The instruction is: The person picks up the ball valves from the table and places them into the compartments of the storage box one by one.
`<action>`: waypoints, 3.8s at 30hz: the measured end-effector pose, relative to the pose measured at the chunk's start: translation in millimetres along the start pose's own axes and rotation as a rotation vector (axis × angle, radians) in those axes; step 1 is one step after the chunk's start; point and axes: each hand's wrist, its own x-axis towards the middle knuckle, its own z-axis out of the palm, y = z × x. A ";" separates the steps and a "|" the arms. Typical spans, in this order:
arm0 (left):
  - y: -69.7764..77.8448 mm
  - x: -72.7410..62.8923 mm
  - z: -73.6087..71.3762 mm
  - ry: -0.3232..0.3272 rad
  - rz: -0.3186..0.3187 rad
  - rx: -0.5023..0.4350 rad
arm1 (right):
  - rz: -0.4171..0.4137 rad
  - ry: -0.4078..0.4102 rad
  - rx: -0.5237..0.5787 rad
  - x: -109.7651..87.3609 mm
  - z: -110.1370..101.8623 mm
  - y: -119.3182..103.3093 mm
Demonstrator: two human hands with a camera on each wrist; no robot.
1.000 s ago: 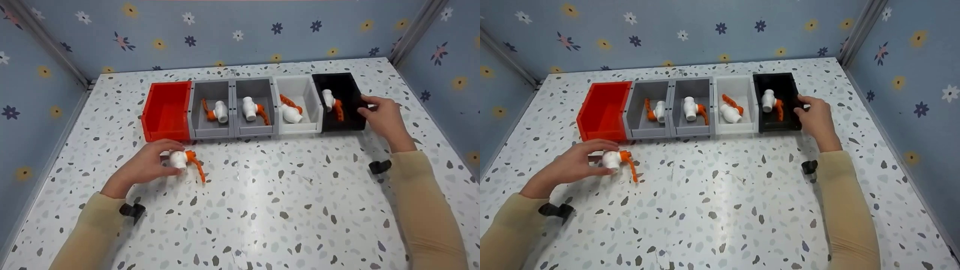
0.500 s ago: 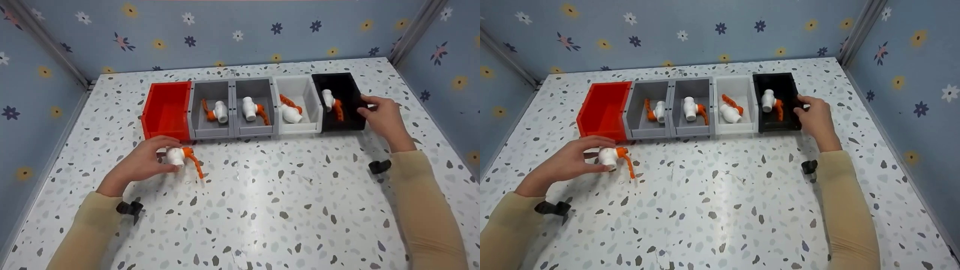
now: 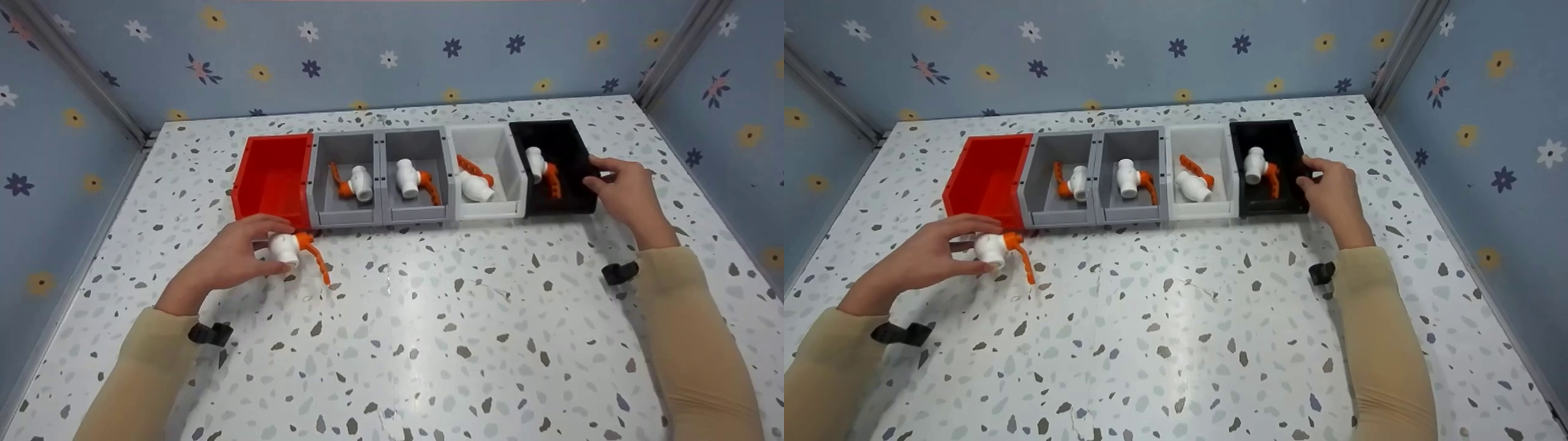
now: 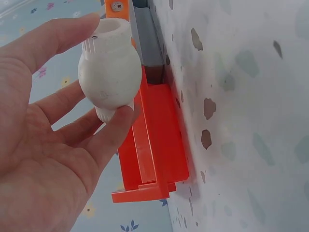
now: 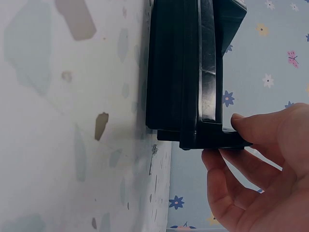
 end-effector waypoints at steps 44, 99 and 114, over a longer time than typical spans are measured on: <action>4.7 16.2 -20.2 0.148 -0.020 0.013 | -0.004 0.004 0.001 0.6 1.2 1.5; -14.1 53.0 -57.8 0.282 -0.164 -0.022 | -0.013 0.014 0.019 0.0 0.8 2.4; -12.8 59.5 -62.6 0.285 -0.160 0.030 | -0.032 0.019 0.001 0.1 0.7 2.5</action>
